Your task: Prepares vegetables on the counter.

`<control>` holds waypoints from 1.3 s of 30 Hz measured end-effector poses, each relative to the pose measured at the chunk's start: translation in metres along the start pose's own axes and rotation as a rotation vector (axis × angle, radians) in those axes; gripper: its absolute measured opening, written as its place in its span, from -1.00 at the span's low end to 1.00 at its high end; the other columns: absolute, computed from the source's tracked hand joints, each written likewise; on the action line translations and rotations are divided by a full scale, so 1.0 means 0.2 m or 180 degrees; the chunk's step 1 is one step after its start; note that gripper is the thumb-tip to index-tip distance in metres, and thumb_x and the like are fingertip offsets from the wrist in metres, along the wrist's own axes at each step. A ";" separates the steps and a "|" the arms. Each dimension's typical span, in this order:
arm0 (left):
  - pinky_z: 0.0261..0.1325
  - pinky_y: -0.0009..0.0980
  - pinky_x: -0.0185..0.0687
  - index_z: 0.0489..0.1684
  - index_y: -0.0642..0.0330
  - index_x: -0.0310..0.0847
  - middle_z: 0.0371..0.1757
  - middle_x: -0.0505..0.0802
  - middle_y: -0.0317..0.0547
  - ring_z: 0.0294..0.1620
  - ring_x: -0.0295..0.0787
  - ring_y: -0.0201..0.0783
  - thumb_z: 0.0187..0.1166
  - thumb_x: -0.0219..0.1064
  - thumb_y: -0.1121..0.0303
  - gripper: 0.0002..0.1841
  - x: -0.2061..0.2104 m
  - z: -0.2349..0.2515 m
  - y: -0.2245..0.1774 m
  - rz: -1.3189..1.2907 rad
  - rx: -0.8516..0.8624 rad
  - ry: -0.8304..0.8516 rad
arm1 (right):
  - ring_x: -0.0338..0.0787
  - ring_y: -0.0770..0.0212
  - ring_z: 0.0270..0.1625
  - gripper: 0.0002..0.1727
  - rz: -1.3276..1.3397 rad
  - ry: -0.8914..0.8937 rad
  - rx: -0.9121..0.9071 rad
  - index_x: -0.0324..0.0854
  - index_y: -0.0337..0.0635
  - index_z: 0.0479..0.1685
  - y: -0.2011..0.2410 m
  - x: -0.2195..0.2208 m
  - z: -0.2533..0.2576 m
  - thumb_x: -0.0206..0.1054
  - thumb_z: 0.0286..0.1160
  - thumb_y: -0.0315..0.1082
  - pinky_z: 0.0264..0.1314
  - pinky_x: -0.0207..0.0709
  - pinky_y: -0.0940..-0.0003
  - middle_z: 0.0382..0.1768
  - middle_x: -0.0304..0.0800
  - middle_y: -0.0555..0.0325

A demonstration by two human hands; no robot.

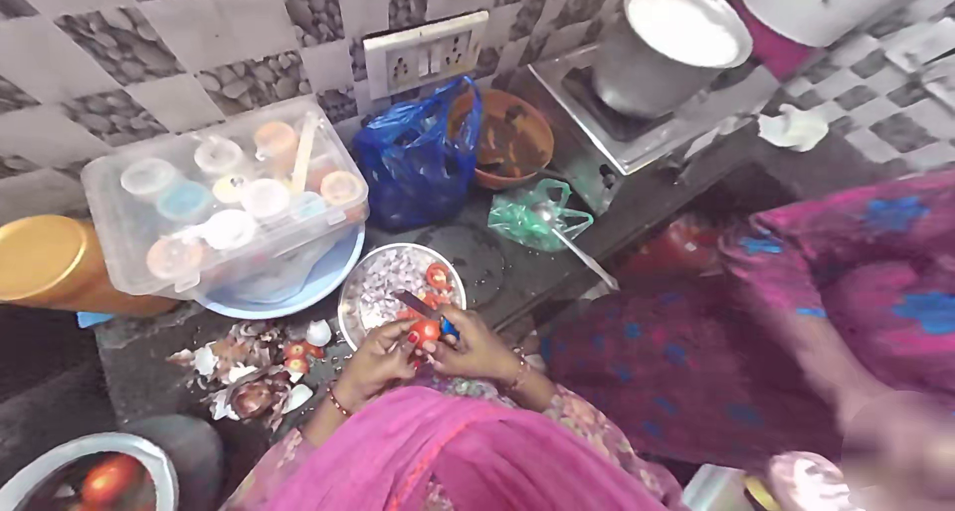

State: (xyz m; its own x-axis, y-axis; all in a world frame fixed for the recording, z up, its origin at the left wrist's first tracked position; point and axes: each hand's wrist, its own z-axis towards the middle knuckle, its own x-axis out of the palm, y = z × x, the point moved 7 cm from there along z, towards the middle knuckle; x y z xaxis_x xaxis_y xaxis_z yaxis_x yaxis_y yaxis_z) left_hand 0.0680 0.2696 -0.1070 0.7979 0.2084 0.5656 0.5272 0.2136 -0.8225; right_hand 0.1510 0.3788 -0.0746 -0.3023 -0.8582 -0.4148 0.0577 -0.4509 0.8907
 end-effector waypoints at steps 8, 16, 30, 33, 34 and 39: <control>-0.06 -0.54 0.76 0.05 0.01 0.82 -0.12 0.92 -0.39 -0.18 0.83 -0.54 0.46 0.48 0.37 -0.77 0.04 0.00 0.00 -0.0047 0.0090 -0.0348 | 0.70 0.27 -0.41 -0.46 -0.0373 -0.0253 0.0159 0.68 -0.32 -0.22 0.00 -0.01 -0.04 0.22 0.61 0.09 -0.30 0.60 0.21 -0.48 0.70 0.07; -0.08 -0.56 0.74 -0.08 -0.06 0.82 -0.16 0.91 -0.46 -0.19 0.81 -0.58 0.29 0.46 0.50 -0.72 0.06 -0.01 0.00 -0.0079 0.0175 -0.0686 | 0.61 0.22 -0.56 -0.43 -0.0780 -0.0083 0.0137 0.64 -0.29 -0.48 0.00 0.00 0.00 0.09 0.69 0.05 -0.48 0.49 0.20 -0.67 0.56 0.08; -0.08 -0.52 0.80 0.22 0.34 0.57 -0.05 0.86 -0.24 -0.16 0.83 -0.45 0.25 0.43 0.61 -0.53 -0.04 -0.22 -0.01 0.0928 -0.0172 -0.2306 | 0.84 -0.12 0.12 -0.47 -0.2348 0.0383 0.0168 0.82 -0.16 -0.07 -0.15 -0.15 0.12 -0.04 0.80 -0.04 0.09 0.64 -0.14 -0.06 0.87 -0.09; -0.04 -0.54 0.79 0.25 0.40 0.57 -0.07 0.86 -0.29 -0.16 0.82 -0.51 0.32 0.38 0.61 -0.55 -0.02 -0.21 0.03 0.1155 -0.0162 -0.2181 | 0.87 -0.16 0.05 -0.48 -0.2424 0.0490 0.0245 0.81 -0.22 -0.13 -0.19 -0.16 0.15 0.10 0.76 0.04 0.03 0.67 -0.18 -0.11 0.86 -0.13; -0.02 -0.53 0.79 0.27 0.43 0.55 -0.06 0.86 -0.29 -0.16 0.82 -0.52 0.37 0.35 0.59 -0.57 -0.01 -0.20 0.04 0.1231 -0.0162 -0.2164 | 0.87 -0.18 0.05 -0.46 -0.2442 0.0538 0.0291 0.81 -0.23 -0.10 -0.19 -0.17 0.16 0.11 0.74 0.07 0.05 0.67 -0.19 -0.10 0.86 -0.15; -0.04 -0.53 0.79 0.28 0.37 0.56 -0.11 0.88 -0.39 -0.21 0.81 -0.55 0.49 0.23 0.60 -0.64 0.01 -0.18 0.06 0.1353 0.0021 -0.1994 | 0.81 -0.16 0.22 -0.40 -0.1874 0.0759 0.0666 0.71 -0.17 0.26 -0.19 -0.17 0.14 0.18 0.66 0.18 0.16 0.65 -0.19 0.15 0.80 -0.14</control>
State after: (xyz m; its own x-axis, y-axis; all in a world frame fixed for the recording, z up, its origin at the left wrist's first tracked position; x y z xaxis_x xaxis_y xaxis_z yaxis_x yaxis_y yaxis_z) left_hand 0.0866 0.2375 -0.1178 0.6158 0.7770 0.1302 0.2079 -0.0009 -0.9781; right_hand 0.1322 0.4326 -0.0884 -0.0070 -0.5250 -0.8511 -0.2456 -0.8241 0.5104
